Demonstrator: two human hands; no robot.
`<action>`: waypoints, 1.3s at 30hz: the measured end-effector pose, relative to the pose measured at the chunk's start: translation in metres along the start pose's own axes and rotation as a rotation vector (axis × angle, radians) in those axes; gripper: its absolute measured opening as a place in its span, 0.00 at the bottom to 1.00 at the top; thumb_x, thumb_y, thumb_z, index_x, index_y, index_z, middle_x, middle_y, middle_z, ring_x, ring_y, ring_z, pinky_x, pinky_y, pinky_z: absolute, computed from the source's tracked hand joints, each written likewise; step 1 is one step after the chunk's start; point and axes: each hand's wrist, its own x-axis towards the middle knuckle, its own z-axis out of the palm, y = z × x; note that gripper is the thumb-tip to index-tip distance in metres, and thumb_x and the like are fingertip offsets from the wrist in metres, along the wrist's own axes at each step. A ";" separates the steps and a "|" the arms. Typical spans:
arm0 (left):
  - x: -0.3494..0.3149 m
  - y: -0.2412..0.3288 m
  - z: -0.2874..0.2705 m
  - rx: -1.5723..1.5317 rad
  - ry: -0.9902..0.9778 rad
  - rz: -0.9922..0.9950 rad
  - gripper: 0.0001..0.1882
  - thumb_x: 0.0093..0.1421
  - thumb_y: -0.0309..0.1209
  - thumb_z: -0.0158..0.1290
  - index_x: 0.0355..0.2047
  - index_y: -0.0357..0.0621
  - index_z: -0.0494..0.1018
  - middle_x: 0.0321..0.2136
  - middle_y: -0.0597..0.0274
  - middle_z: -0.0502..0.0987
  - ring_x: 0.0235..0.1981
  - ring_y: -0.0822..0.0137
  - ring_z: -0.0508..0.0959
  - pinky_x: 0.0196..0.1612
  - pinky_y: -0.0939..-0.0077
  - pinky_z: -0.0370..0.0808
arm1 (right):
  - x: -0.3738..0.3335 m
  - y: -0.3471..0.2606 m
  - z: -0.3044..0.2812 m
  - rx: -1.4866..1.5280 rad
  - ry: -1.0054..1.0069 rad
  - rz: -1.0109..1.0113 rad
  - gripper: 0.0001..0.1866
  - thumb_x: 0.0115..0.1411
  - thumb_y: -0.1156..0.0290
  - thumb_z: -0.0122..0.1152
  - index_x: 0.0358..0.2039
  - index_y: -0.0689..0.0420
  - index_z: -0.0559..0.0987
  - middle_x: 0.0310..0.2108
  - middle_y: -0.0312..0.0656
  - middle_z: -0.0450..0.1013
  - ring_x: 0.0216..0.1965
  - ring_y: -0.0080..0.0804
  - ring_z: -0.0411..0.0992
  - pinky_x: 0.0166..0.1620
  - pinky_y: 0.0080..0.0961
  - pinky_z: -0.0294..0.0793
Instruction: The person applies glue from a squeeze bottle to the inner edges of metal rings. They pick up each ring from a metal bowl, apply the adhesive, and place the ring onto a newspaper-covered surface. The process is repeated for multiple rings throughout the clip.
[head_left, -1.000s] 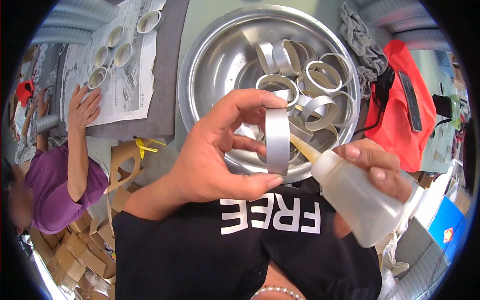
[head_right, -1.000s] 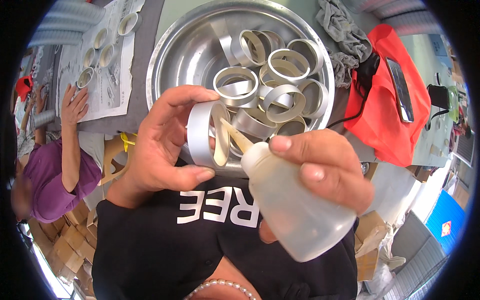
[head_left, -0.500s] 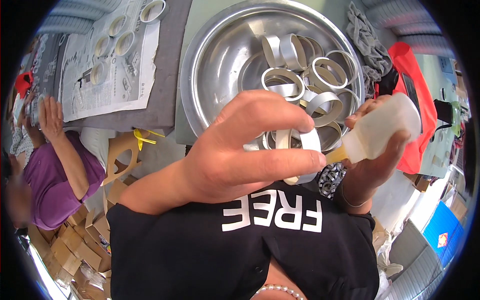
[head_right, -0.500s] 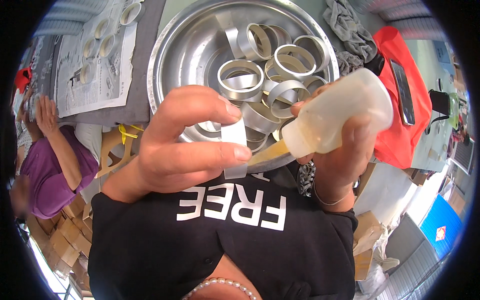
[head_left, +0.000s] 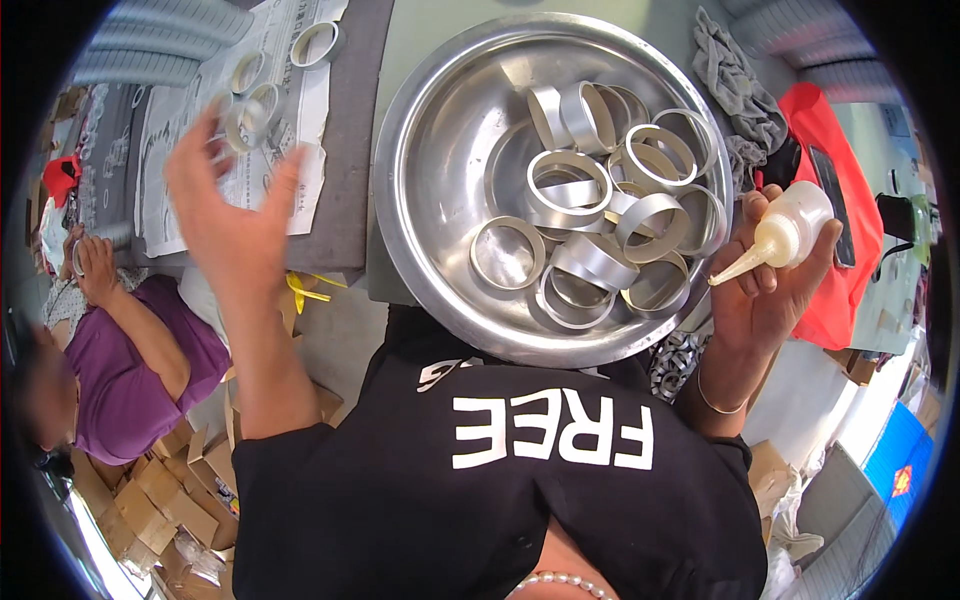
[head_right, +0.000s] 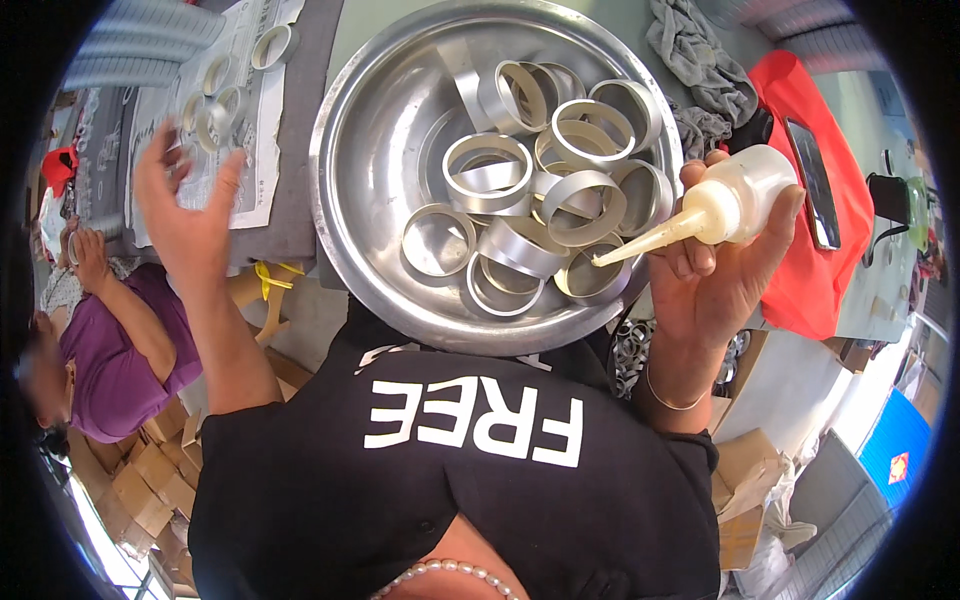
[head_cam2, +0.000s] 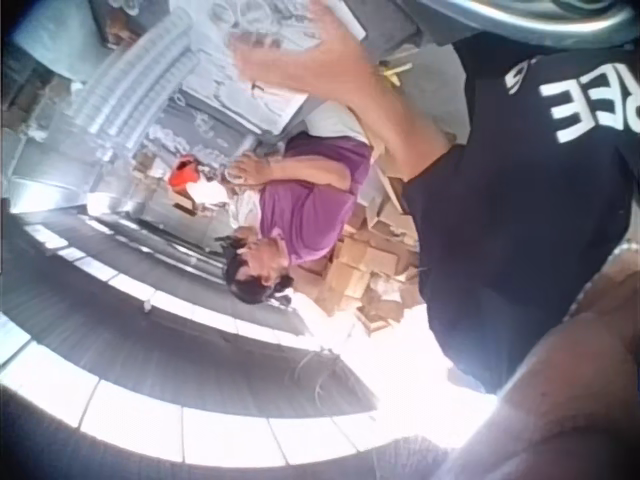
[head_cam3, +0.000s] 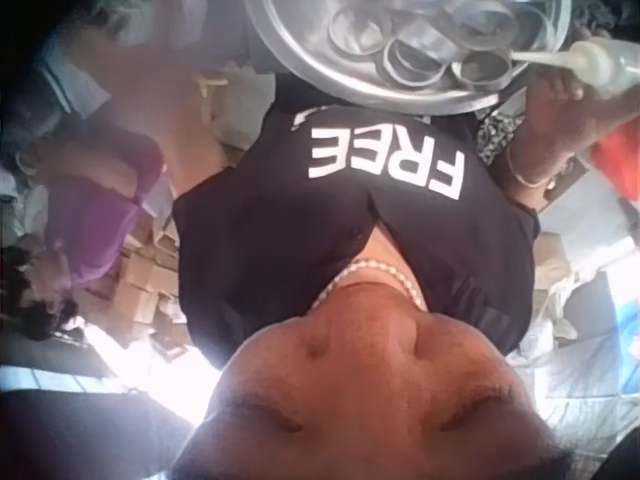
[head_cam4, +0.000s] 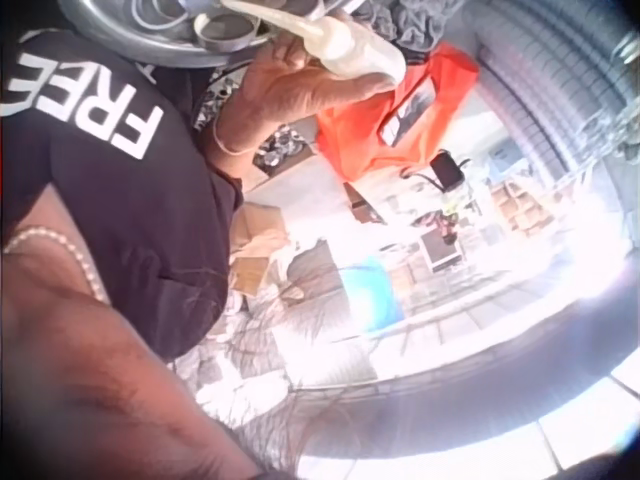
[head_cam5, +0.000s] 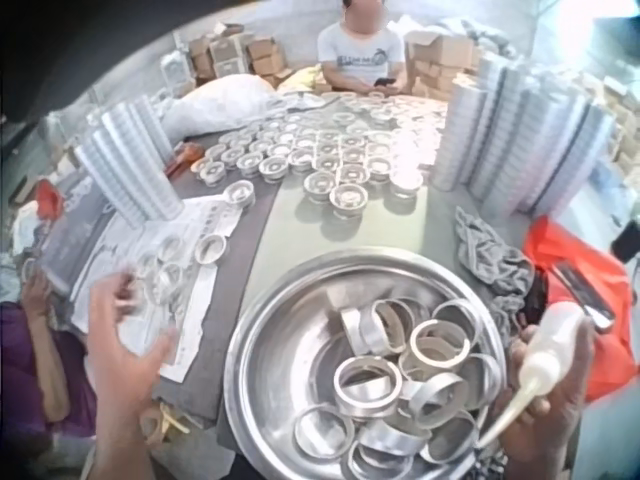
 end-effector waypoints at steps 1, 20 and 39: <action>-0.003 0.022 -0.002 -0.139 -0.141 0.026 0.37 0.44 0.36 0.68 0.54 0.38 0.68 0.49 0.53 0.71 0.49 0.57 0.72 0.52 0.63 0.70 | -0.001 0.000 0.001 -0.015 -0.002 -0.006 0.37 0.64 0.39 0.48 0.50 0.67 0.69 0.40 0.53 0.74 0.14 0.16 0.64 0.16 0.11 0.64; -0.041 0.086 0.032 -1.762 -1.104 -0.849 0.40 0.59 0.55 0.55 0.59 0.34 0.59 0.50 0.43 0.71 0.51 0.54 0.76 0.41 0.66 0.84 | -0.027 0.023 0.010 -0.630 -0.493 -0.931 0.51 0.49 0.36 0.66 0.56 0.67 0.60 0.46 0.60 0.65 0.30 0.39 0.70 0.28 0.30 0.76; -0.056 0.105 0.026 -1.681 -0.969 -0.695 0.37 0.49 0.25 0.68 0.57 0.46 0.62 0.49 0.61 0.67 0.49 0.67 0.74 0.48 0.71 0.79 | -0.038 0.036 0.044 -1.096 -0.779 -0.926 0.37 0.47 0.57 0.76 0.49 0.62 0.65 0.40 0.64 0.74 0.26 0.39 0.77 0.26 0.28 0.79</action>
